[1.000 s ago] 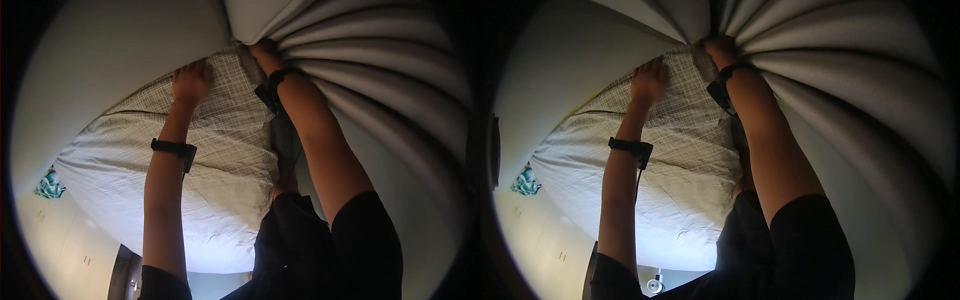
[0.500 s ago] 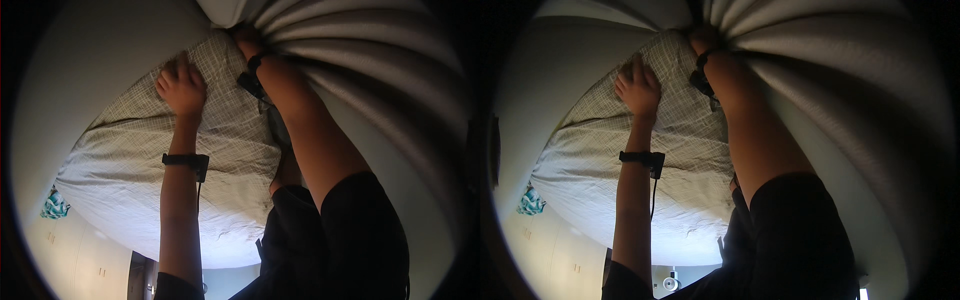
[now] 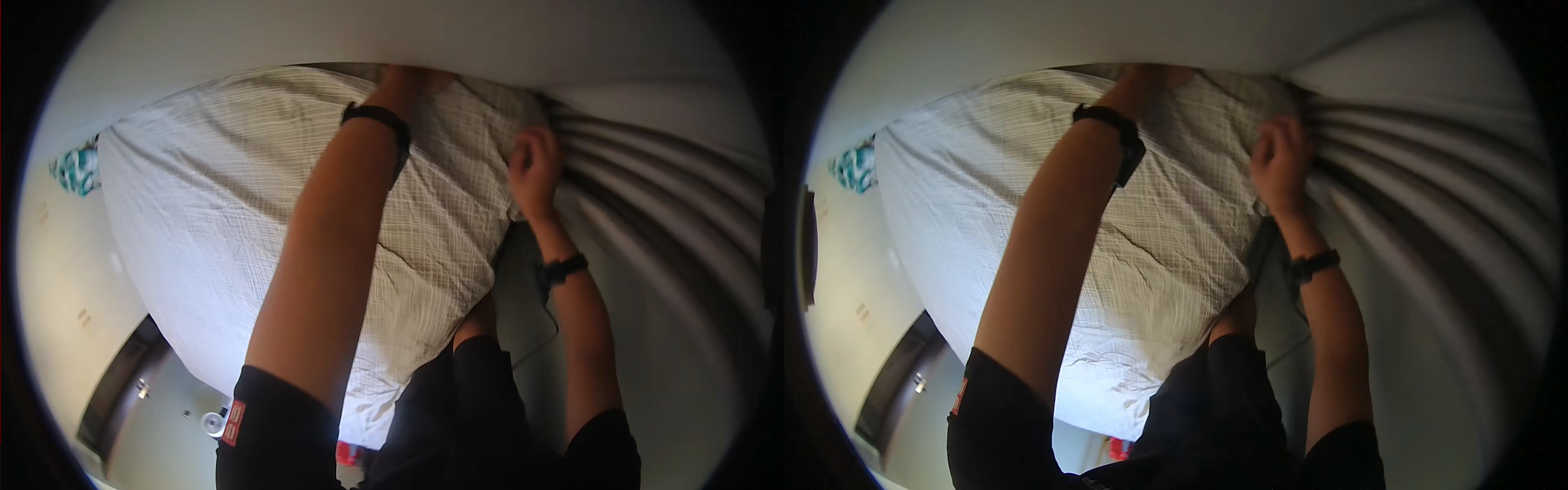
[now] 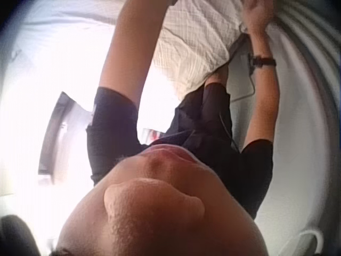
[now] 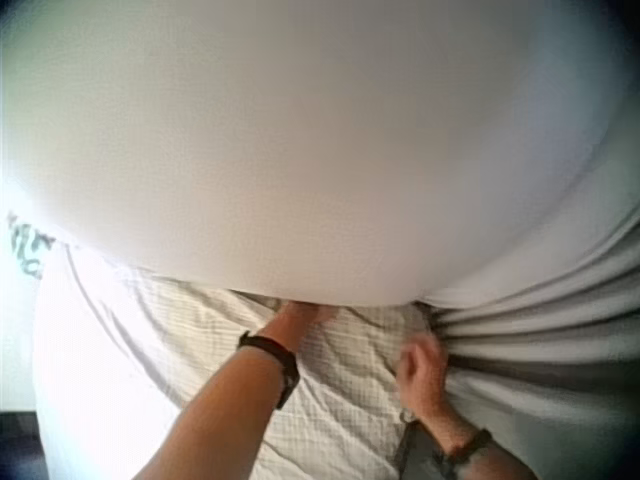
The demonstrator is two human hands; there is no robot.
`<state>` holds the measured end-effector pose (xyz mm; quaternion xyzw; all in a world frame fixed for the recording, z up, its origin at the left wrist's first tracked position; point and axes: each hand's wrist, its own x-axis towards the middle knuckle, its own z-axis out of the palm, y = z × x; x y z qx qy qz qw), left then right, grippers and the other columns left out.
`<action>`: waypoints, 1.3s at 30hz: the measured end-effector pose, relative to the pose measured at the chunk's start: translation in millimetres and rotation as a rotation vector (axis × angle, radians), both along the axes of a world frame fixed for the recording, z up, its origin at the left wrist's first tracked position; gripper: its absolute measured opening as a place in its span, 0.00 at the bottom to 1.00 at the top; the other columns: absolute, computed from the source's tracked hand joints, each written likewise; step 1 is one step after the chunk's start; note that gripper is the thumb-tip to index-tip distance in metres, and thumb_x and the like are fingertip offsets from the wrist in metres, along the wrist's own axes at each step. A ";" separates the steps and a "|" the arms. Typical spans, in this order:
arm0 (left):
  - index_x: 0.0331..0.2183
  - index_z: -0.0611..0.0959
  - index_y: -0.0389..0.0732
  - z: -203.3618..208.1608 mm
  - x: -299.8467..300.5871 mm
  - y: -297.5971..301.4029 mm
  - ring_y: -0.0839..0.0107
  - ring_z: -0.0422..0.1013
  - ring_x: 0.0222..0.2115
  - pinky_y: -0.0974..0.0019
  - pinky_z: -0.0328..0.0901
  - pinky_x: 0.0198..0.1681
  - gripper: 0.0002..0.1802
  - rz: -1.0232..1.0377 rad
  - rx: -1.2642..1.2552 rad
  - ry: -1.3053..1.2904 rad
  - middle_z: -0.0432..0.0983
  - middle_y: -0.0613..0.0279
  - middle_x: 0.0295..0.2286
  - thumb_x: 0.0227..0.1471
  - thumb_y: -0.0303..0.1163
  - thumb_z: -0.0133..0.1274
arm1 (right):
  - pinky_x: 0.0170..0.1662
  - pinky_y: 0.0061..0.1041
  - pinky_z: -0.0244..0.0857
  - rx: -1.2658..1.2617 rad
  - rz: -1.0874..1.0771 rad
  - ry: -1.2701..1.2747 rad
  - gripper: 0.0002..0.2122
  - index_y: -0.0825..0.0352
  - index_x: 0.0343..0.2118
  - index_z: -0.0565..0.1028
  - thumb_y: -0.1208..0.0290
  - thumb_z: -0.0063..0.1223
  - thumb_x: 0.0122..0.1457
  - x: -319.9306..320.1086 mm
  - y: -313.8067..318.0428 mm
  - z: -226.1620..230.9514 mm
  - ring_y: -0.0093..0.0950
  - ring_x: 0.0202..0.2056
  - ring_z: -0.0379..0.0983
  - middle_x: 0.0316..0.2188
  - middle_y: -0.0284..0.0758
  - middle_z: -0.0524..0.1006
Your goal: The person removes a checkered blanket from a bed, spreads a grey duvet cover over the mattress, and tucks in the edges of the cover by hand.
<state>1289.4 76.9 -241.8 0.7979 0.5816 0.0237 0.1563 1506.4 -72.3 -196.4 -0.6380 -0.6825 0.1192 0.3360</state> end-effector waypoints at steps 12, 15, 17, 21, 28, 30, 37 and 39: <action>0.42 0.69 0.35 66.6 -210.6 -184.5 0.53 0.61 0.44 0.57 0.54 0.48 0.22 0.748 0.611 -0.144 0.65 0.48 0.42 0.44 0.34 0.51 | 0.49 0.34 0.57 -0.436 0.568 -0.220 0.24 0.70 0.46 0.65 0.54 0.41 0.55 -161.2 103.2 3.4 0.39 0.46 0.63 0.45 0.43 0.67; 0.51 0.59 0.34 29.1 -322.3 -271.5 0.47 0.50 0.52 0.46 0.47 0.52 0.39 1.656 0.013 0.156 0.51 0.42 0.51 0.46 0.55 0.40 | 0.51 0.33 0.54 -0.425 0.545 -0.316 0.32 0.71 0.49 0.62 0.46 0.43 0.50 -174.8 114.8 -7.9 0.40 0.49 0.60 0.48 0.48 0.64; 0.54 0.53 0.36 18.1 -336.4 -310.9 0.43 0.42 0.54 0.43 0.43 0.53 0.43 2.154 -0.257 0.110 0.44 0.41 0.54 0.47 0.61 0.34 | 0.51 0.33 0.54 -0.489 0.547 -0.261 0.32 0.71 0.50 0.61 0.46 0.43 0.51 -178.8 125.9 -17.0 0.40 0.50 0.60 0.49 0.47 0.63; 0.55 0.50 0.37 10.2 -297.0 -302.8 0.40 0.38 0.55 0.43 0.40 0.54 0.46 2.310 -0.162 0.248 0.40 0.41 0.55 0.46 0.64 0.29 | 0.51 0.31 0.53 -0.622 0.515 -0.277 0.30 0.69 0.51 0.61 0.47 0.36 0.54 -171.3 163.0 -65.4 0.39 0.50 0.60 0.50 0.46 0.63; 0.55 0.50 0.37 -14.7 -339.9 -328.8 0.46 0.33 0.57 0.49 0.34 0.56 0.44 2.320 0.060 0.373 0.37 0.43 0.56 0.48 0.62 0.29 | 0.51 0.31 0.54 -0.882 0.558 -0.386 0.26 0.69 0.49 0.63 0.51 0.32 0.57 -206.0 167.6 -45.5 0.41 0.48 0.62 0.48 0.48 0.64; 0.55 0.50 0.36 -15.9 -342.0 -331.2 0.49 0.32 0.57 0.51 0.31 0.57 0.44 2.361 0.103 0.344 0.37 0.43 0.56 0.48 0.61 0.31 | 0.51 0.31 0.53 -0.891 0.472 -0.393 0.27 0.69 0.49 0.63 0.50 0.31 0.56 -196.5 168.4 -48.6 0.41 0.48 0.61 0.49 0.48 0.64; 0.50 0.53 0.20 2.1 -459.0 -293.1 0.47 0.39 0.56 0.48 0.35 0.57 0.58 3.043 -0.212 0.158 0.42 0.34 0.53 0.37 0.69 0.34 | 0.52 0.32 0.52 -0.706 0.252 -0.422 0.28 0.68 0.50 0.61 0.49 0.31 0.56 -225.2 172.8 -55.2 0.41 0.50 0.59 0.50 0.47 0.62; 0.50 0.53 0.20 -19.7 -463.3 -284.4 0.47 0.39 0.56 0.48 0.35 0.57 0.58 3.076 -0.314 0.123 0.42 0.34 0.53 0.37 0.69 0.34 | 0.49 0.33 0.55 -0.847 0.364 -0.299 0.25 0.69 0.46 0.65 0.52 0.30 0.57 -255.0 163.8 -61.0 0.44 0.46 0.63 0.46 0.49 0.66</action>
